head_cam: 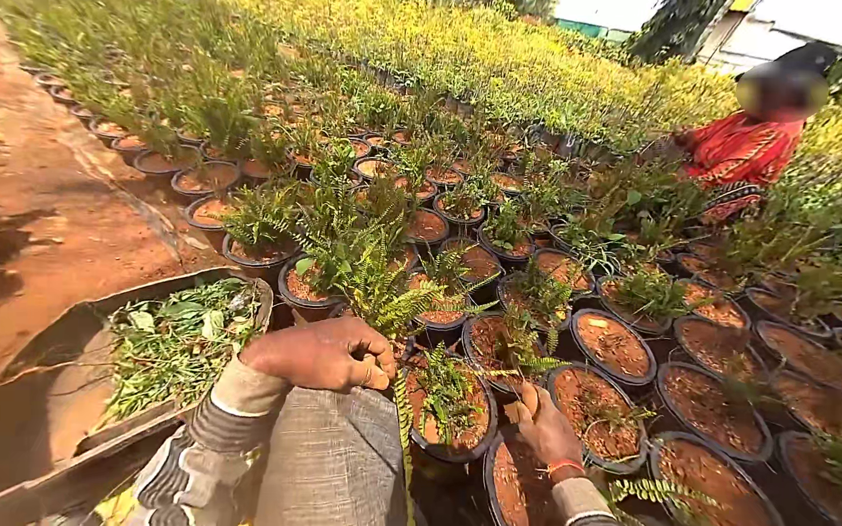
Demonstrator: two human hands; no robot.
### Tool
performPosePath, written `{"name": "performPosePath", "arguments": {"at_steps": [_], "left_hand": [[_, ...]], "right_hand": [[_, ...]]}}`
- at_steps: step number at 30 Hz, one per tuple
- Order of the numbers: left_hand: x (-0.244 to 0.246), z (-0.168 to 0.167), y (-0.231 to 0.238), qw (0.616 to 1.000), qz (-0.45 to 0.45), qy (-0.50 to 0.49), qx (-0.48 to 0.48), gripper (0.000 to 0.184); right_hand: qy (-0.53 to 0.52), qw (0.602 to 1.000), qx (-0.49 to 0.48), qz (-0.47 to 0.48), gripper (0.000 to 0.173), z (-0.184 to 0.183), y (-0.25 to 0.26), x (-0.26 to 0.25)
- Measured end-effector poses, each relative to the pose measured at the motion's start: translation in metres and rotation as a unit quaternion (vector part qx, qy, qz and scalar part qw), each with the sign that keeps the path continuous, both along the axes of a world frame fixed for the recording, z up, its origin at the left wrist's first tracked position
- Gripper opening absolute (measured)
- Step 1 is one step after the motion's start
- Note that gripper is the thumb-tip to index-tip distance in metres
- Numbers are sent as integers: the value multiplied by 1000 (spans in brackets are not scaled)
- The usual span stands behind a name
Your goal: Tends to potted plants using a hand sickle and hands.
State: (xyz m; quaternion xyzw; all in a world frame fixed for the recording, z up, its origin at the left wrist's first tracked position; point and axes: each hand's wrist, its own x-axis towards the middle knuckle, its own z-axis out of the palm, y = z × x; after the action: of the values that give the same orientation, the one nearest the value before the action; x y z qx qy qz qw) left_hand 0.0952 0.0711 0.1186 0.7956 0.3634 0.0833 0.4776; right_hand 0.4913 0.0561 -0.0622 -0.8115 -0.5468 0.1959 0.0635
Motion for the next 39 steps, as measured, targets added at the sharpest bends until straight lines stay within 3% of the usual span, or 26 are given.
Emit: {"name": "performPosePath", "arguments": {"at_steps": [5,7,10,17,22,26,31,35,39], "left_hand": [[-7,-6,3,1000,20,-4,-3,15],[-10,-5,4,1000,21,7,-10,16],[-12,-5,3,1000,22,10,-13,19],[-10,-5,4,999,36,21,-20,19],[-8,-1,2,999,41,22,-17,18],[-9,-2,0,999,48,21,-14,17],[-9,-4,2,999,45,12,-14,20],[-9,-4,1,999,44,7,-10,20],[-9,-2,-1,999,50,9,-10,23]], "right_hand": [[177,975,129,-47,49,-20,-5,10],[171,974,140,-53,50,-21,-6,4],[82,986,142,-36,55,-20,-8,-5],[-35,999,23,-20,57,-4,34,-7],[112,993,-9,-38,59,1,69,-10],[233,972,13,-39,51,-2,58,-14],[207,976,-65,13,50,16,36,0],[209,977,-46,-19,45,31,49,-1],[182,982,-52,-3,61,3,52,-21]]}}
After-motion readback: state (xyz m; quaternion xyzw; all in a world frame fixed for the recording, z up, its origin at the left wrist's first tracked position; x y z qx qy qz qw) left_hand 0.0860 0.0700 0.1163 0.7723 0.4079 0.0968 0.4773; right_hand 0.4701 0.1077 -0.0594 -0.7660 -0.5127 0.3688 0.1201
